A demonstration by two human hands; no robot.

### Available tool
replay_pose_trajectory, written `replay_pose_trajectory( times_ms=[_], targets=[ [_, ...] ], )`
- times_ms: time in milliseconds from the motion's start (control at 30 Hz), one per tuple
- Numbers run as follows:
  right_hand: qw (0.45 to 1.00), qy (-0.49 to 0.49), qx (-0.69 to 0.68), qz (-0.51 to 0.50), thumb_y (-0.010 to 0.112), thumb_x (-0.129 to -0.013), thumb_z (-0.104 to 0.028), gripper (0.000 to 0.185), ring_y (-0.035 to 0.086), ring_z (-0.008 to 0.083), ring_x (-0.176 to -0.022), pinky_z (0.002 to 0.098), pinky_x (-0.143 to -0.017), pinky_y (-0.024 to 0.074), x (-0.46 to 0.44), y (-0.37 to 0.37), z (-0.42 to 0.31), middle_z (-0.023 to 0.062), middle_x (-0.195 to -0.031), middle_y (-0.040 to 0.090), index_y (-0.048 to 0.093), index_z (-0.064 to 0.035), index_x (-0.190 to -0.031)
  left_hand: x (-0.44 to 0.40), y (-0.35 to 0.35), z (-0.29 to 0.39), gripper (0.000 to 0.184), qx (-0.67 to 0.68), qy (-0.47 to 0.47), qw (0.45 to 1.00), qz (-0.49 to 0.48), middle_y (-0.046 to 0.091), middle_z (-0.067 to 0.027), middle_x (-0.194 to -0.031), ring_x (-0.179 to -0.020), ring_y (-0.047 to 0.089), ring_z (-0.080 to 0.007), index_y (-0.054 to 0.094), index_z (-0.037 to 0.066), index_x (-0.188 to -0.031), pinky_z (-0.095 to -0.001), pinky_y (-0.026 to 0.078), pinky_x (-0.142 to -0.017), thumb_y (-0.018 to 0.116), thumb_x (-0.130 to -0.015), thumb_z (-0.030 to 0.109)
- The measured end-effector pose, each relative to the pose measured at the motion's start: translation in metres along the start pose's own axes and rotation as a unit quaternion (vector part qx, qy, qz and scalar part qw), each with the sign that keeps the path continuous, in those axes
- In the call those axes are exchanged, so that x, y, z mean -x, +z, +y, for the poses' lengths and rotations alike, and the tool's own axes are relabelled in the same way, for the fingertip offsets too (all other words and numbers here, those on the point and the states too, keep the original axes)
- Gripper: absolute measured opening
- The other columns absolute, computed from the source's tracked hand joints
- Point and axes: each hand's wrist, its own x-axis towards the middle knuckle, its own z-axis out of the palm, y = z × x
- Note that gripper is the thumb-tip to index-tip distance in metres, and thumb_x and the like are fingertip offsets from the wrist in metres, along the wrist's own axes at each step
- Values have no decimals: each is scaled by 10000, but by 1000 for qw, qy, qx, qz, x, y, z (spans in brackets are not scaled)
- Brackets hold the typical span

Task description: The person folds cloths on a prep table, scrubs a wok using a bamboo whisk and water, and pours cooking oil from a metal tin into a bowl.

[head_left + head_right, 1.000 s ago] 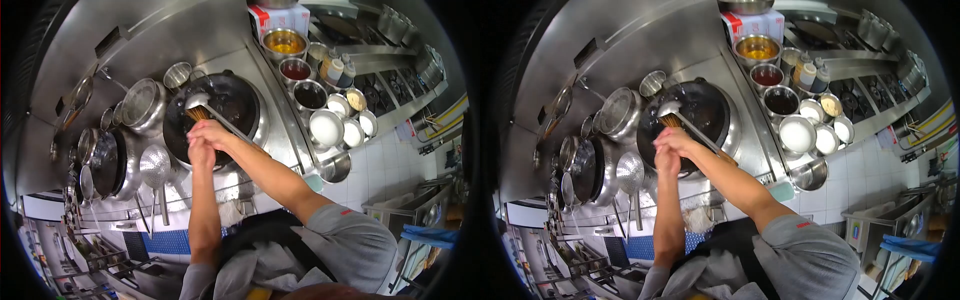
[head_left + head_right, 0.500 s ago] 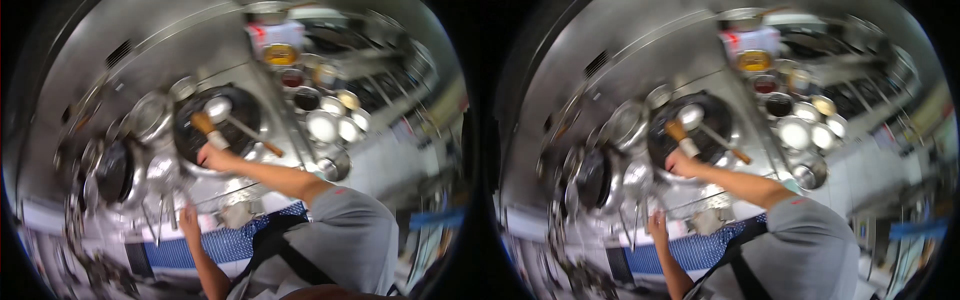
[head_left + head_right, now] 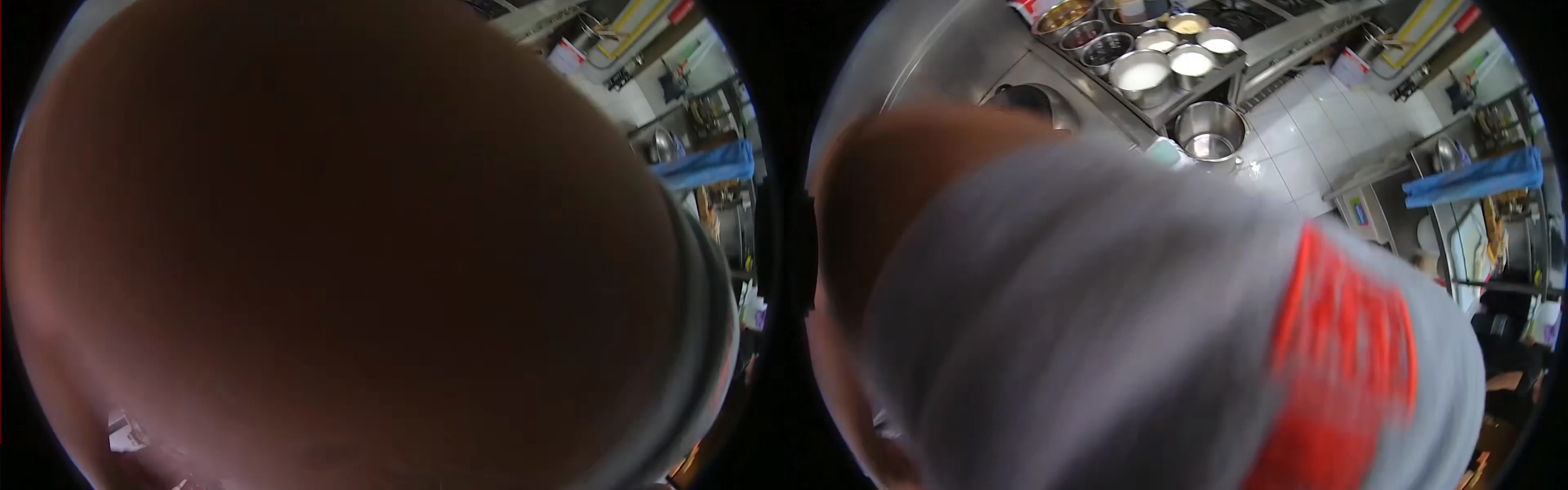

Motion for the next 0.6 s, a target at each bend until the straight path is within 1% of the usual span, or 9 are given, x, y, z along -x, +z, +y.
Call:
replay_pose_trajectory(
  times_ms=[133, 200, 300, 400, 433, 500, 533, 567, 600],
  targets=[
    [995, 10, 72, 63, 630, -836, -404, 345, 682, 273, -781, 400, -687, 561, -32, -4, -31, 138, -792, 685, 721, -71, -823, 0, 5, 31, 218, 35, 28, 999, -7, 704, -102, -980, -820, 683, -205, 632, 1, -1121, -335, 539, -715, 593, -942, 119],
    [992, -10, 91, 87, 635, -818, -368, 300, 689, 279, -804, 398, -687, 567, -52, -1, -48, 142, -810, 689, 721, -81, -818, 17, -19, 12, 222, 46, 29, 998, 22, 700, -93, -986, -828, 686, -203, 623, 13, -1137, -337, 539, -715, 595, -947, 123],
    [984, -100, 122, 87, 643, -791, -315, 233, 700, 288, -838, 394, -687, 576, -78, 18, -97, 147, -837, 697, 721, -96, -811, 70, -51, -51, 231, 99, 11, 990, 104, 695, -80, -994, -840, 690, -200, 611, 30, -1161, -339, 538, -715, 599, -953, 128],
    [984, -84, 70, 144, 651, -765, -261, 170, 712, 297, -872, 391, -687, 585, -12, 85, -134, 152, -864, 704, 721, -111, -803, 155, -71, -109, 243, 144, -27, 972, 182, 690, -66, -1003, -852, 694, -198, 598, 48, -1185, -341, 537, -715, 602, -959, 134],
    [986, -62, 0, 157, 643, -820, -280, 237, 706, 293, -905, 433, -741, 580, 36, 132, -139, 195, -929, 707, 727, -65, -874, 172, -72, -126, 247, 156, -36, 966, 202, 688, -62, -1006, -856, 696, -197, 593, 54, -1193, -342, 537, -715, 603, -961, 135],
    [975, 61, -212, -37, 636, -839, -327, 338, 670, 409, -859, 521, -728, 537, 162, 177, -139, 243, -848, 674, 673, 9, -853, 205, -61, -139, 233, 185, -33, 954, 234, 695, -65, -980, -826, 694, -196, 611, 78, -1170, -347, 537, -708, 616, -950, 156],
    [963, 124, -235, -34, 657, -837, -361, 364, 659, 413, -846, 518, -734, 521, 222, 241, -129, 223, -857, 678, 675, -3, -898, 216, -62, -164, 241, 182, -38, 961, 207, 697, -61, -969, -818, 695, -201, 612, 91, -1172, -349, 538, -695, 625, -945, 173],
    [920, 248, -302, 4, 644, -837, -343, 336, 658, 433, -841, 544, -729, 511, 299, 281, -129, 219, -854, 682, 683, -20, -918, 231, -59, -178, 249, 179, -44, 967, 179, 699, -57, -958, -811, 696, -205, 613, 104, -1174, -351, 540, -682, 633, -941, 191],
    [866, 404, -293, -26, 639, -823, -301, 291, 665, 420, -827, 546, -722, 512, 374, 321, -134, 218, -835, 676, 683, -30, -919, 245, -53, -191, 254, 152, -66, 975, 145, 698, -58, -961, -814, 696, -204, 610, 100, -1180, -347, 540, -682, 628, -944, 190]
  ],
)
